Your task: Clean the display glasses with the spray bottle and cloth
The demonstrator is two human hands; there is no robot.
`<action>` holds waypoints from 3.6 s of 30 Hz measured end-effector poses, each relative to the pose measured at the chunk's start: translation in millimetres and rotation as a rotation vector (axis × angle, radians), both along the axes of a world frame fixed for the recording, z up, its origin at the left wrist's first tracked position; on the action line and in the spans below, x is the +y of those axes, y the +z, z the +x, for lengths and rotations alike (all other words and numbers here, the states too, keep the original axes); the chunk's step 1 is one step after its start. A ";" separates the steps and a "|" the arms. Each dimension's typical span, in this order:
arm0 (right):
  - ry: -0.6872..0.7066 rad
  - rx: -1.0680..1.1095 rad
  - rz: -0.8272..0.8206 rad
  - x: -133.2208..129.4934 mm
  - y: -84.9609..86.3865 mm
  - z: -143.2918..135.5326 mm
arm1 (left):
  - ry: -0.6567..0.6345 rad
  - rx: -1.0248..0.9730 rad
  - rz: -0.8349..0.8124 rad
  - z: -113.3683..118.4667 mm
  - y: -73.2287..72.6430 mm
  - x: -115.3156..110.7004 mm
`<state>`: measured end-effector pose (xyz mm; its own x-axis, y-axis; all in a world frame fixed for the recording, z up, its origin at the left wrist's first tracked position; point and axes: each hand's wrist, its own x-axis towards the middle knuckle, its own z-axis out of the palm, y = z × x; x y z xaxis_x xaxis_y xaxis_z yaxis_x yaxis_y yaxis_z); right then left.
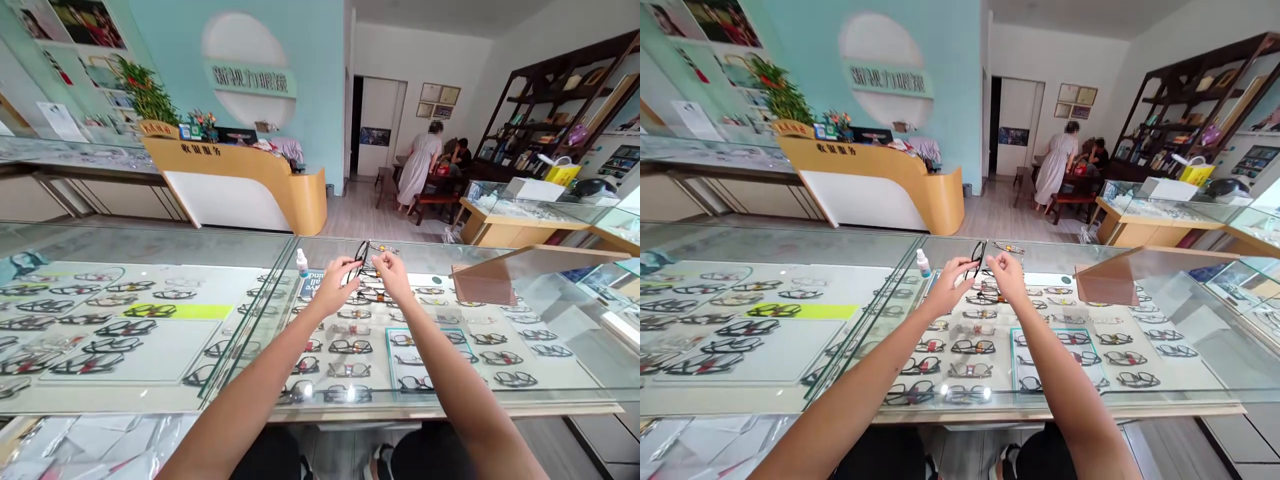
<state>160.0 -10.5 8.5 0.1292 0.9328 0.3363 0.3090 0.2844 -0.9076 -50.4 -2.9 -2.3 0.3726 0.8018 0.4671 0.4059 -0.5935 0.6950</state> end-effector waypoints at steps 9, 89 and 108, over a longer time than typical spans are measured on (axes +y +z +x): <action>0.157 0.165 0.124 -2.1 -10.0 -13.2 | -0.027 -0.047 -0.066 5.1 -0.5 -4.3; 0.361 -0.033 0.055 -38.8 8.3 -39.2 | 0.284 -0.645 -0.033 4.9 9.5 0.2; 0.073 -0.260 0.411 -32.6 6.2 -14.7 | 0.271 -0.480 0.023 -2.3 4.5 2.7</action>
